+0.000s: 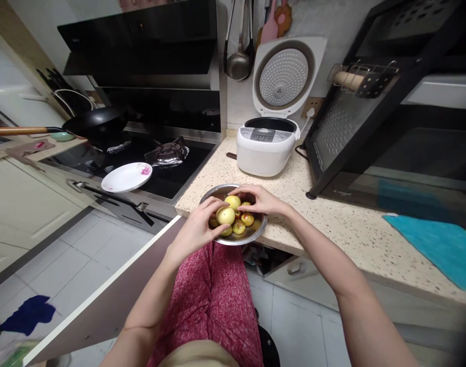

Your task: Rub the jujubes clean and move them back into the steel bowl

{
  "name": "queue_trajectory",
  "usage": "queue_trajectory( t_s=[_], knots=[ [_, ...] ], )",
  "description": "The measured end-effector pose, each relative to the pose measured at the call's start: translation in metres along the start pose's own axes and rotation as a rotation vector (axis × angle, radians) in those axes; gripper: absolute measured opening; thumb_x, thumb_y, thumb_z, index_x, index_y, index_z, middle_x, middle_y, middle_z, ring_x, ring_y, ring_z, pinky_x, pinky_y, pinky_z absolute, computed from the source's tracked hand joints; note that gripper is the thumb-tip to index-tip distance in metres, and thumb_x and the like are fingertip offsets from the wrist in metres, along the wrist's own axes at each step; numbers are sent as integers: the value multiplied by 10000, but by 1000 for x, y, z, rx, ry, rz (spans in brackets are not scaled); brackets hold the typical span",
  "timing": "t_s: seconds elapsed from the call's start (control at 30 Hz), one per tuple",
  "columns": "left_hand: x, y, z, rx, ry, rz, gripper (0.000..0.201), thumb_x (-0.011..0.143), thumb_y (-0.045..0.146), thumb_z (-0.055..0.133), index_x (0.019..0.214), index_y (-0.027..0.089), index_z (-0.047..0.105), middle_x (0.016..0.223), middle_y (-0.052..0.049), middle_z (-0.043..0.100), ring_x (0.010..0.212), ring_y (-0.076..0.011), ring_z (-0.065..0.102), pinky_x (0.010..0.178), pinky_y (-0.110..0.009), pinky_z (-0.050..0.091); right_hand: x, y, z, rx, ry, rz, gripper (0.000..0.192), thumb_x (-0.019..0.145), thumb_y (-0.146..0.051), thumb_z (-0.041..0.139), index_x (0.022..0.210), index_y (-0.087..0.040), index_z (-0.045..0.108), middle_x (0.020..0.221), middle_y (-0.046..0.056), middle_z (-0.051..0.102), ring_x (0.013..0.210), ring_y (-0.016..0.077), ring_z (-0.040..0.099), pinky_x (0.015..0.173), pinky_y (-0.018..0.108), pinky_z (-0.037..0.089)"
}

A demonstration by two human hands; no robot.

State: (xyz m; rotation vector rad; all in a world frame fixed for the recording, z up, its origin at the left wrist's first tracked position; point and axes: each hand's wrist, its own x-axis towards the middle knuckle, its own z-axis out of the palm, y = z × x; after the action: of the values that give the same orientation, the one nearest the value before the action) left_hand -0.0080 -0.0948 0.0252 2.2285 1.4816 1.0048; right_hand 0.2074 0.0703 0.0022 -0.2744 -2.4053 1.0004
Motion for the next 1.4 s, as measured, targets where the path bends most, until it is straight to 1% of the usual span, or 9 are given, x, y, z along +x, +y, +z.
queue_trajectory(
  t_s=[0.2, 0.43, 0.57, 0.63, 0.97, 1.03, 1.13, 1.27, 1.4],
  knots=[
    [0, -1, 10, 43, 30, -25, 270, 937, 325, 743, 1149, 208, 625, 1175, -80, 690, 1043, -262, 684, 892, -384, 561, 0, 3, -1, -25, 14, -44, 436, 913, -324, 762, 1339, -267, 688, 1266, 77, 721, 1147, 250, 679, 1016, 463, 547],
    [-3, 4, 24, 109, 50, -14, 349, 962, 328, 715, 1298, 265, 642, 1328, -86, 657, 1232, -305, 656, 1032, -453, 571, 1, 6, 2, -46, -12, -62, 502, 940, -306, 734, 1430, -267, 633, 1398, 96, 686, 1290, 273, 635, 1126, 521, 491],
    [-6, 3, 25, 96, 67, -17, 458, 954, 318, 730, 1392, 286, 599, 1378, -89, 637, 1286, -309, 633, 1061, -469, 567, 1, 5, 2, -54, -26, -75, 511, 953, -287, 715, 1455, -281, 617, 1432, 92, 676, 1332, 271, 621, 1160, 534, 467],
    [-8, 3, 22, 76, 72, -23, 478, 942, 314, 748, 1394, 284, 595, 1385, -91, 635, 1308, -309, 620, 1071, -469, 561, 1, 4, 1, -59, -30, -78, 523, 950, -285, 721, 1462, -277, 613, 1443, 97, 670, 1337, 272, 619, 1163, 538, 466],
    [-27, 2, 13, -1, 187, -87, 335, 977, 294, 699, 1308, 272, 651, 1312, -94, 661, 1240, -277, 649, 1053, -437, 551, 2, 5, 0, -35, -20, -76, 492, 939, -323, 738, 1421, -278, 650, 1411, 93, 687, 1321, 286, 622, 1153, 539, 474],
    [-30, 2, 13, 6, 204, -86, 314, 982, 283, 692, 1293, 264, 660, 1303, -93, 668, 1232, -269, 652, 1058, -435, 548, 2, 4, 0, -33, -12, -63, 495, 939, -332, 736, 1422, -278, 647, 1387, 93, 693, 1292, 282, 634, 1123, 525, 499],
    [-34, 3, 15, 27, 242, -65, 292, 996, 268, 667, 1288, 256, 663, 1295, -90, 678, 1227, -258, 654, 1065, -434, 546, 1, 0, -1, -42, 4, -40, 481, 947, -344, 724, 1416, -264, 652, 1314, 93, 711, 1175, 261, 672, 1035, 479, 552],
    [-38, 2, 17, 53, 305, -38, 258, 1011, 272, 644, 1265, 252, 677, 1275, -90, 694, 1212, -259, 662, 1064, -450, 549, 0, -2, -1, -27, 64, -10, 408, 947, -345, 713, 1341, -237, 705, 1280, 96, 717, 1108, 251, 691, 958, 428, 579],
    [-43, -1, 20, 50, 345, -23, 220, 1026, 284, 619, 1231, 252, 692, 1270, -93, 701, 1203, -260, 669, 1065, -467, 554, 0, 3, 0, -42, 136, -2, 342, 952, -360, 704, 1265, -228, 745, 1279, 106, 729, 1165, 272, 690, 1011, 461, 562]
  ],
)
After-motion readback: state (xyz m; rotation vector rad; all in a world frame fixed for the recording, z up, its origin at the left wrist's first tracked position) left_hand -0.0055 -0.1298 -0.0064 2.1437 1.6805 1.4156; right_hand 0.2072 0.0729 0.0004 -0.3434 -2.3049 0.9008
